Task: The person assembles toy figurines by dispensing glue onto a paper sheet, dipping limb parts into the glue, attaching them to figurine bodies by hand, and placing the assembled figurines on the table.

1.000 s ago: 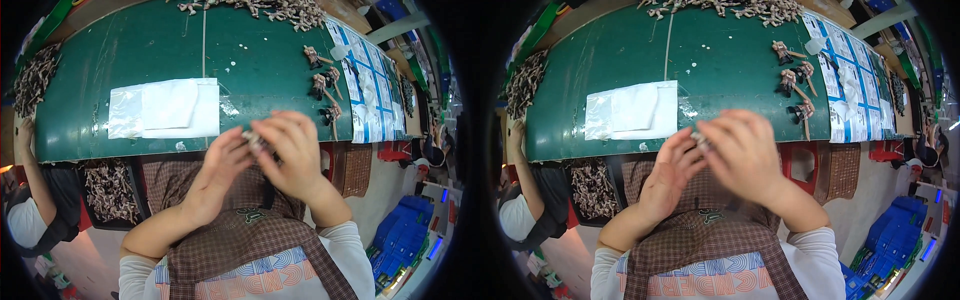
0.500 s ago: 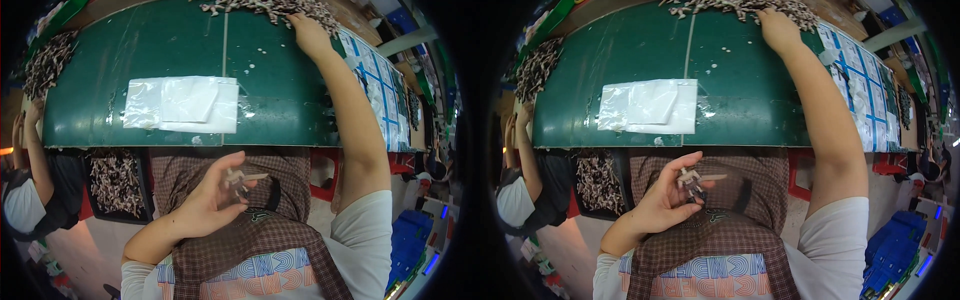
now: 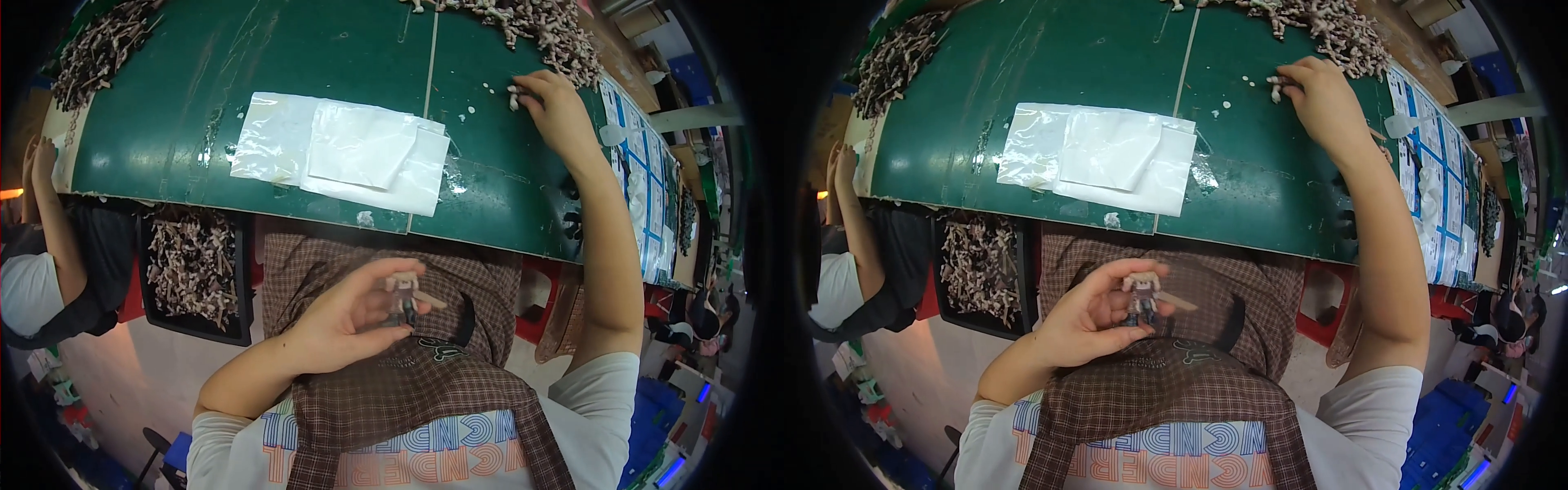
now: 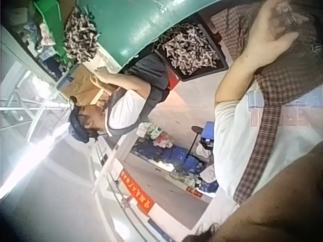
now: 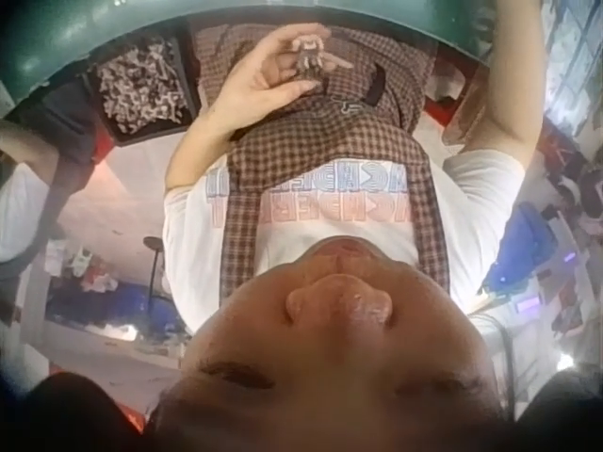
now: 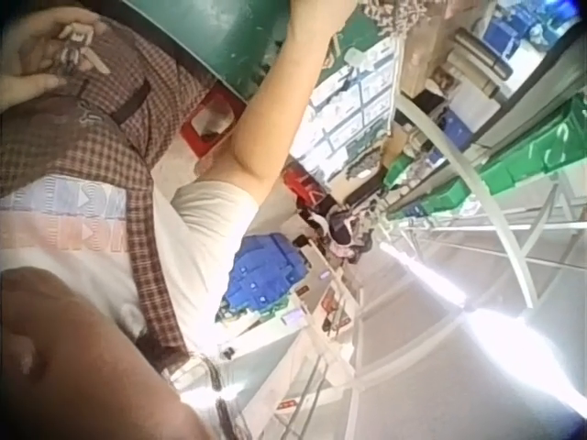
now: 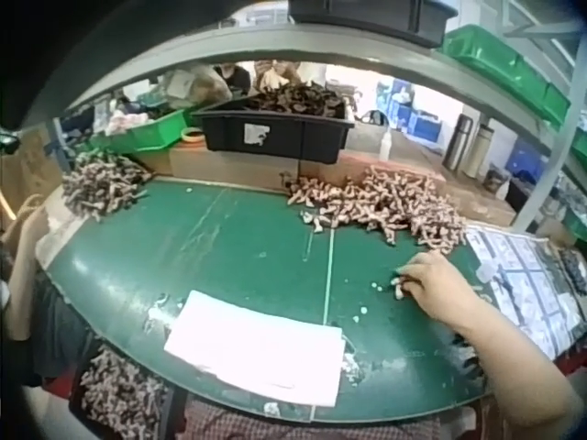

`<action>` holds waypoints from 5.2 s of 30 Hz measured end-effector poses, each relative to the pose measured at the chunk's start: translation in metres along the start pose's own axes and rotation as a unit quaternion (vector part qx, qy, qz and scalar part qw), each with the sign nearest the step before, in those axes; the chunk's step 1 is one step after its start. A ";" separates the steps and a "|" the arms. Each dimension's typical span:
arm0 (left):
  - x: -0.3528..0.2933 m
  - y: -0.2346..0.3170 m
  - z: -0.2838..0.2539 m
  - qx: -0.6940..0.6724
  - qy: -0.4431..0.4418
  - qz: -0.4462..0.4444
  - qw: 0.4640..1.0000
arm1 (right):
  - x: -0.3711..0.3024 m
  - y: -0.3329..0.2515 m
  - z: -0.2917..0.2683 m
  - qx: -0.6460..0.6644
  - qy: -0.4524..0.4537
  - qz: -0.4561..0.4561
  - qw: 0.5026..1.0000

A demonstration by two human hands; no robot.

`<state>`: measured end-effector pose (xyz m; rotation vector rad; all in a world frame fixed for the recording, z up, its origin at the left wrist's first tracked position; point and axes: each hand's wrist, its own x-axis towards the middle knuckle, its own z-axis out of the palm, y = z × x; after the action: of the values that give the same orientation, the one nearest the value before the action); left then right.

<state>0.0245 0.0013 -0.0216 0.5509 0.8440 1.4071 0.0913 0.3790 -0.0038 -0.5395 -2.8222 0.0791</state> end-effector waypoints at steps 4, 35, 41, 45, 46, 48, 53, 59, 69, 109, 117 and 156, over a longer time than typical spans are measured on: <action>-0.001 0.004 -0.001 -0.042 0.007 -0.027 0.999 | -0.008 -0.003 -0.009 0.025 -0.023 0.054 0.998; -0.013 0.014 -0.017 -0.048 0.051 0.037 0.997 | -0.013 -0.162 -0.014 0.213 0.008 -0.078 0.974; -0.009 0.026 -0.012 -0.016 0.097 0.076 0.992 | -0.023 -0.157 -0.015 0.362 -0.002 0.000 0.932; -0.004 0.027 -0.004 0.007 0.160 0.080 0.984 | -0.049 -0.152 -0.025 0.421 0.062 -0.131 0.895; -0.004 0.026 -0.004 0.014 0.160 0.086 0.983 | -0.057 -0.154 -0.033 0.409 0.059 -0.167 0.895; -0.002 0.026 -0.002 0.027 0.148 0.103 0.983 | -0.073 -0.155 -0.042 0.398 0.056 -0.200 0.893; 0.002 0.024 0.005 -0.004 0.138 0.095 0.986 | -0.096 -0.152 -0.038 0.380 0.046 -0.235 0.893; 0.005 0.021 0.010 0.006 0.122 0.098 0.988 | -0.103 -0.147 -0.033 0.373 0.061 -0.233 0.896; 0.002 0.018 0.011 0.002 0.111 0.117 0.987 | -0.107 -0.151 -0.032 0.327 0.094 -0.253 0.906; 0.007 0.005 0.015 -0.135 0.229 0.085 0.960 | -0.114 -0.178 -0.009 0.246 0.149 -0.221 0.932; 0.013 0.003 0.020 -0.186 0.248 0.108 0.944 | -0.113 -0.174 -0.004 0.233 0.167 -0.239 0.928; -0.071 0.031 -0.134 0.650 0.385 -0.160 0.635 | -0.106 -0.068 -0.043 0.038 0.140 0.014 0.989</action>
<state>-0.0964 -0.0840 -0.0663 0.7720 2.5760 0.3914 0.1742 0.2772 0.0185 -0.5273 -2.5282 0.1059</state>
